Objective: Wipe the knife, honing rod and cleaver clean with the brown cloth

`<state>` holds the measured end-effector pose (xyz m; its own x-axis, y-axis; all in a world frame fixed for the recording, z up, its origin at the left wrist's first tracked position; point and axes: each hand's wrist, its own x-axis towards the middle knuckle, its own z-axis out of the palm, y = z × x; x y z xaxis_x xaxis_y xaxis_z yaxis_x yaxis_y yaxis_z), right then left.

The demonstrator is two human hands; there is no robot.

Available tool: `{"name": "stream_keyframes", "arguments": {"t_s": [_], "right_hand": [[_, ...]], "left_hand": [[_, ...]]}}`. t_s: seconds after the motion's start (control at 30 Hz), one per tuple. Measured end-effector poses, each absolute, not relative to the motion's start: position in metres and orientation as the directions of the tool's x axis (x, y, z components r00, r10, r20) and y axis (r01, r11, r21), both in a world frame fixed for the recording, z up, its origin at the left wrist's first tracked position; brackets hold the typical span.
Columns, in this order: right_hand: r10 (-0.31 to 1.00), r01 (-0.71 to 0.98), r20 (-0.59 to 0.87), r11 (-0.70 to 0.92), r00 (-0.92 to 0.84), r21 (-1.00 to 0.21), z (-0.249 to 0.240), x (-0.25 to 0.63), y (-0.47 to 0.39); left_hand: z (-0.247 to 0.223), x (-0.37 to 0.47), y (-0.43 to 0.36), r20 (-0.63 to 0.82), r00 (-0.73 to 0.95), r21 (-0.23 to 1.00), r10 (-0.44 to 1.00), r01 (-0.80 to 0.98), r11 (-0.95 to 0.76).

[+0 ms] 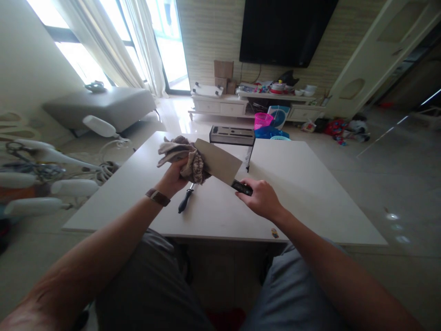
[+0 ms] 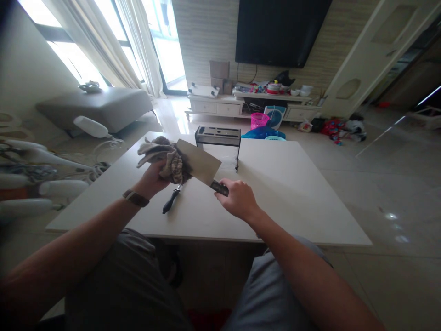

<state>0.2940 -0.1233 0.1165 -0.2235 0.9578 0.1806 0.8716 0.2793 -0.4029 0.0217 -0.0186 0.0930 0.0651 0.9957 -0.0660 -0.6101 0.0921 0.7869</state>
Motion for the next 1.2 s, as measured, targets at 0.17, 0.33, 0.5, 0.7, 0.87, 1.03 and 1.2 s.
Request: {"name": "stream_keyframes", "arguments": {"t_s": [0.17,0.33,0.5,0.7,0.87,1.03,1.2], "right_hand": [[0.958,0.867,0.184,0.278,-0.219,-0.414,0.117,0.294,-0.124],[0.959,0.854,0.185,0.275,-0.213,-0.443,0.119,0.294,-0.125],[0.964,0.836,0.183,0.257,-0.191,-0.484,0.118,0.291,-0.126],[0.979,0.787,0.138,0.201,-0.148,-0.584,0.108,0.278,-0.128],[0.973,0.766,0.125,0.229,-0.192,-0.601,0.102,0.270,-0.131],[0.935,0.463,-0.151,0.015,-0.320,-0.886,0.104,0.270,-0.126],[0.816,0.176,-0.278,-0.218,-0.506,-0.960,0.100,0.266,-0.126]], "left_hand": [[0.096,0.018,-0.020,-0.048,0.029,0.830,0.998,-0.556,0.056],[0.098,0.017,-0.021,-0.041,0.009,0.829,0.999,-0.558,0.039],[0.099,0.025,-0.025,-0.082,0.025,0.779,0.996,-0.622,0.080],[0.093,0.047,-0.036,-0.117,0.054,0.771,0.992,-0.624,0.125],[0.089,0.061,-0.047,-0.098,0.082,0.774,0.992,-0.620,0.128],[0.094,0.057,-0.048,-0.073,0.054,0.775,0.996,-0.626,0.091],[0.101,0.051,-0.047,-0.036,0.026,0.782,0.999,-0.622,0.045]]}}
